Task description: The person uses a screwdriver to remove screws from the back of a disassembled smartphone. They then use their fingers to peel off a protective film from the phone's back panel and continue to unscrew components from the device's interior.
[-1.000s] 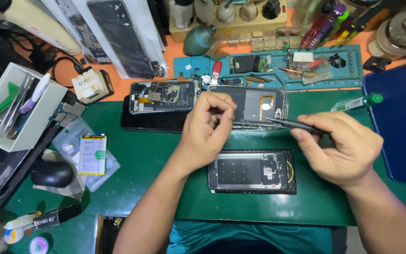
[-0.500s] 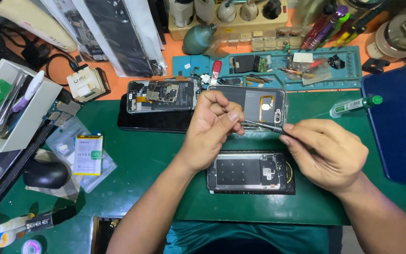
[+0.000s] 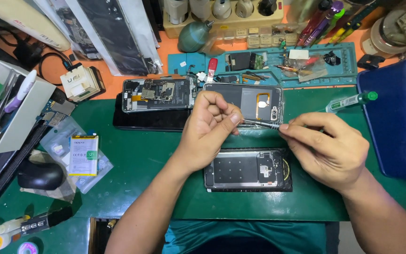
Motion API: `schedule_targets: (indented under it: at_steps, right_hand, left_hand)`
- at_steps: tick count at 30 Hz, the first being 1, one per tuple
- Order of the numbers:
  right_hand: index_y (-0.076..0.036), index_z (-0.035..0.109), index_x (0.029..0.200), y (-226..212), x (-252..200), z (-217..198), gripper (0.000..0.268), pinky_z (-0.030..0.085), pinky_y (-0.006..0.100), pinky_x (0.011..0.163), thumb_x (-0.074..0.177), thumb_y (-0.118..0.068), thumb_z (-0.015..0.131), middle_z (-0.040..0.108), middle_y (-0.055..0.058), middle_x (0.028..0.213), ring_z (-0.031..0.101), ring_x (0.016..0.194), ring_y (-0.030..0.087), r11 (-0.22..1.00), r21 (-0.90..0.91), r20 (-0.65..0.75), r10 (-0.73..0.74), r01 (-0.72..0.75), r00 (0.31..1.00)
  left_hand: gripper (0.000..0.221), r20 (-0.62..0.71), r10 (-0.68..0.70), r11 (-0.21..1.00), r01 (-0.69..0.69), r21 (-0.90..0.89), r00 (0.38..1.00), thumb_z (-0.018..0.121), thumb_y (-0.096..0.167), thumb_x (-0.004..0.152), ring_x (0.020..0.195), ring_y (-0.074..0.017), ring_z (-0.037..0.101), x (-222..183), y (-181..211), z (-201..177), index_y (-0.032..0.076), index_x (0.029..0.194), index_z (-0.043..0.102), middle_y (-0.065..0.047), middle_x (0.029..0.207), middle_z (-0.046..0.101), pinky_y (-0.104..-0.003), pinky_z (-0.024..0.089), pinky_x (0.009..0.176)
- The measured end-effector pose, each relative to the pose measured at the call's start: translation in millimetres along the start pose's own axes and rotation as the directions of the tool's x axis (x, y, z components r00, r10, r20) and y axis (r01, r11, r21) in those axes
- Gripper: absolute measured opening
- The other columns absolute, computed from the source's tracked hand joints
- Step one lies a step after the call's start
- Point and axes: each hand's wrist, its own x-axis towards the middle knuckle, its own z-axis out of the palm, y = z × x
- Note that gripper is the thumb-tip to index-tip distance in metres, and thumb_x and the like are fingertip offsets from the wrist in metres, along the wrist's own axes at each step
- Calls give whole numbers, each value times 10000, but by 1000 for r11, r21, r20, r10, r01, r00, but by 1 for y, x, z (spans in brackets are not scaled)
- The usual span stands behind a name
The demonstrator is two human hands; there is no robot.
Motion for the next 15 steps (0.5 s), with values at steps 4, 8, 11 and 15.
schedule_targets:
  at_steps: [4,8,11,15]
  right_hand:
    - [-54,652,846,5,-6,-2,101,433,220,582,782,22,638,568,129,850,545,657,166,999,-35,25,-5,6,1000]
    - [17,634,875,0,1,-3,109,465,242,631,771,24,668,587,141,804,576,670,193,1000,-29,27,3,-2,1000]
    - [65,625,862,-1,4,-7,92,462,251,611,780,29,649,606,173,790,580,649,218,1000,-9,47,15,-14,999]
    - [72,625,843,-8,6,-19,61,479,268,669,788,56,644,587,195,834,586,724,229,1000,-1,112,31,-31,993]
  left_hand:
    - [199,-4,-4,996,4,85,1000,505,89,833,638,-110,460,-1,6,1,107,899,319,-82,763,512,-218,444,607]
    - [195,-2,35,975,-33,220,999,514,89,833,623,-78,444,-1,12,3,105,901,332,-69,784,544,-196,387,561]
    - [196,31,95,951,-100,292,995,519,85,833,645,-87,467,-1,15,5,96,904,337,-71,793,564,-205,386,589]
    - [186,139,113,869,-166,466,984,528,91,835,732,-107,561,-5,24,8,91,924,364,-43,805,606,-212,447,676]
